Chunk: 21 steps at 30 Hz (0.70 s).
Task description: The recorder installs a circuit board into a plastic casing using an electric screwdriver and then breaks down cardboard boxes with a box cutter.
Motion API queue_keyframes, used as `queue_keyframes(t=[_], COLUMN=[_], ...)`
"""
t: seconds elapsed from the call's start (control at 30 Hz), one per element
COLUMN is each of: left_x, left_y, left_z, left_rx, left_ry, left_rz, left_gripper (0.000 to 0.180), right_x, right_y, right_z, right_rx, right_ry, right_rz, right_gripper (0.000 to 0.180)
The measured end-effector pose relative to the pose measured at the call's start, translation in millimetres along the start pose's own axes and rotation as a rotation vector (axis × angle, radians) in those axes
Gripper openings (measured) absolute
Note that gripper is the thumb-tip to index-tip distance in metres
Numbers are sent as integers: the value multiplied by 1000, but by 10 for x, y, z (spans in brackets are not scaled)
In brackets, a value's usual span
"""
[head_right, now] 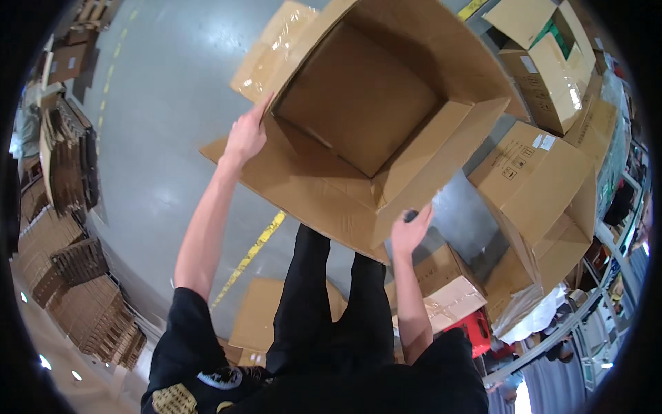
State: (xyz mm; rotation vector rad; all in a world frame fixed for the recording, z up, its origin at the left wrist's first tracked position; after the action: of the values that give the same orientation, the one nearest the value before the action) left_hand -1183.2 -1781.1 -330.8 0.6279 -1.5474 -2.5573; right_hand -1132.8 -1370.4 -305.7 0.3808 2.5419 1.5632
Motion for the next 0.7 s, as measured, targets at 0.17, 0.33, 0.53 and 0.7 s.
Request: queue_keyframes(t=[0.17,0.33,0.53,0.7], left_x=[-633,-1161,-1706,-2171], left_y=[443,919,1335,2245], left_z=[-109,-453,-1064,-1550], left_rx=[-131,-136,-210,-202], left_ry=[48,27,39,27], left_rz=[4,-17,-109,-206], left_gripper=[67,66,62,54], right_x=[81,61,-59,-352], right_y=[-40,-1,140,186], right_z=[866,606,221,-465], right_rx=[139,278,404,744], right_ry=[-428,-390,-353,-588], right_rz=[-328,-274,-280,-196], right_gripper=[19,19,18,19])
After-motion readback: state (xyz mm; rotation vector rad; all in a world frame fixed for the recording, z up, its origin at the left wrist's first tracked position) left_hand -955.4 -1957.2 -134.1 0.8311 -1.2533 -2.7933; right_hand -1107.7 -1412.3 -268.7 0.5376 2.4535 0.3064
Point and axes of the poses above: each hand's wrist, its own x-axis towards the middle knuckle, its own y-axis out of the back of the hand, z = x × y, the point moved 8 cm from there along x, towards the middle knuckle, and after that the axes turned 8 degrees about z, right-handed, at the moved point
